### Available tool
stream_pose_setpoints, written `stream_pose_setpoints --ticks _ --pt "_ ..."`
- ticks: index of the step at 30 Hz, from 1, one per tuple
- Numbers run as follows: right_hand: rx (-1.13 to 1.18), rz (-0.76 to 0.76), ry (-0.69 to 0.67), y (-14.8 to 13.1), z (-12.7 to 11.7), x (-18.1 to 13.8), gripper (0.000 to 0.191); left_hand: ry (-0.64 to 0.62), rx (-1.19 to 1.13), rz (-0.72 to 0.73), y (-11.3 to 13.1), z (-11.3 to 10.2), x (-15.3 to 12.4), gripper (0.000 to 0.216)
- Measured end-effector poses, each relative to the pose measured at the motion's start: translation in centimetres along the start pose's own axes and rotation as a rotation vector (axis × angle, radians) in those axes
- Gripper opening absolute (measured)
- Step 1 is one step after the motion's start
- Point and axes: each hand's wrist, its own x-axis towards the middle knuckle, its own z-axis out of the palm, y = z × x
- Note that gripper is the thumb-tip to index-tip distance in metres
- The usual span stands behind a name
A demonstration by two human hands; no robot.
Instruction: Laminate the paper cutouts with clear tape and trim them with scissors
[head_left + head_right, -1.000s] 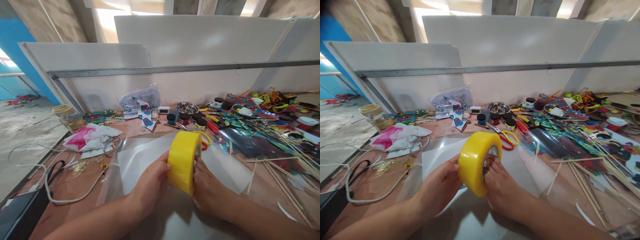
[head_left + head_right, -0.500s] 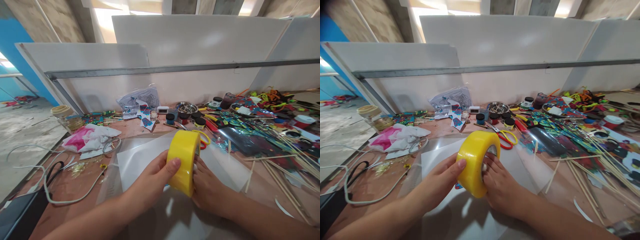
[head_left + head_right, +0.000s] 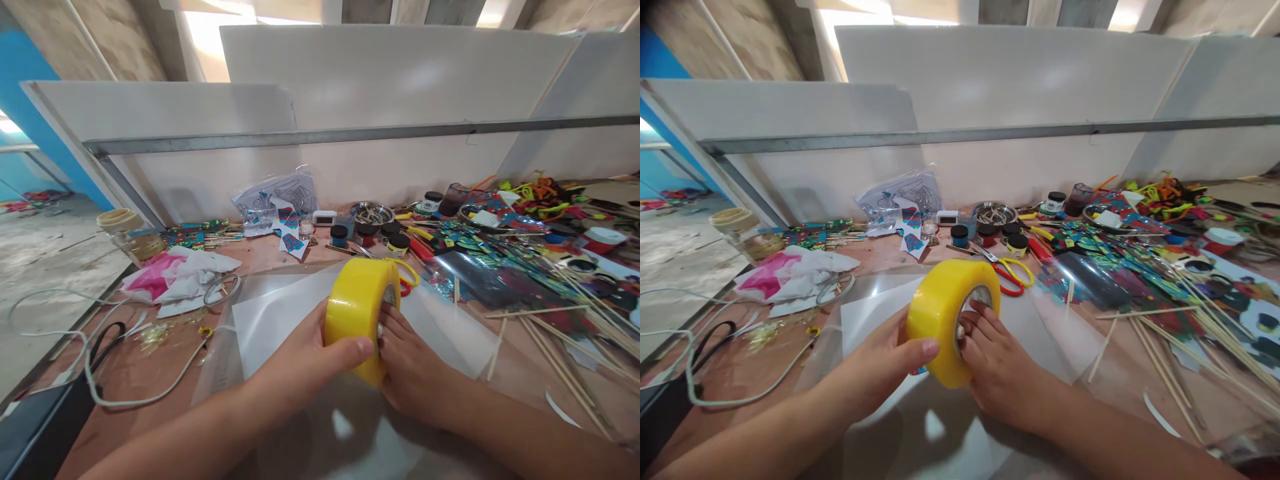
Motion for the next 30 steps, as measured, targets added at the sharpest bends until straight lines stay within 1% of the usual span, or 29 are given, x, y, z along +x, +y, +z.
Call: stream_pose_setpoints --ticks 5,11,15,18,20,22,24,26,28,30 --pt "-0.01 -0.018 -0.025 -0.2 -0.1 0.1 0.047 0.046 -0.079 -0.056 0.1 0.1 0.3 0.054" --pt "-0.007 -0.007 -0.048 -0.2 0.0 -0.1 0.053 0.048 -0.114 -0.066 0.2 0.4 0.0 0.047" --pt "-0.001 -0.018 -0.042 0.0 0.0 -0.2 0.048 0.053 -0.139 -0.061 0.3 0.7 0.0 0.046" --pt "0.002 -0.007 -0.052 0.1 -0.1 -0.1 0.051 0.041 -0.149 -0.052 0.4 0.6 0.1 0.05" --pt "0.005 0.009 -0.048 0.0 -0.3 0.0 0.054 0.012 -0.189 -0.048 0.4 0.5 0.2 0.044" --pt "0.022 0.01 -0.04 -0.1 -0.4 0.2 0.054 -0.004 -0.215 -0.042 0.2 0.4 0.2 0.038" --pt "0.047 -0.001 -0.043 -0.2 -0.6 0.3 0.051 0.009 -0.167 -0.027 -0.1 0.2 0.3 0.048" --pt "0.062 -0.002 -0.053 -0.2 -0.8 0.6 0.048 0.001 -0.065 -0.012 -0.3 -0.2 0.3 0.055" --pt "0.072 0.012 -0.065 -0.2 -1.2 0.9 0.047 -0.046 0.047 -0.022 0.1 -0.8 0.3 0.056" --pt "0.101 0.021 -0.076 -0.2 -1.7 1.3 0.044 -0.098 0.208 -0.024 1.0 -1.8 0.2 0.055"
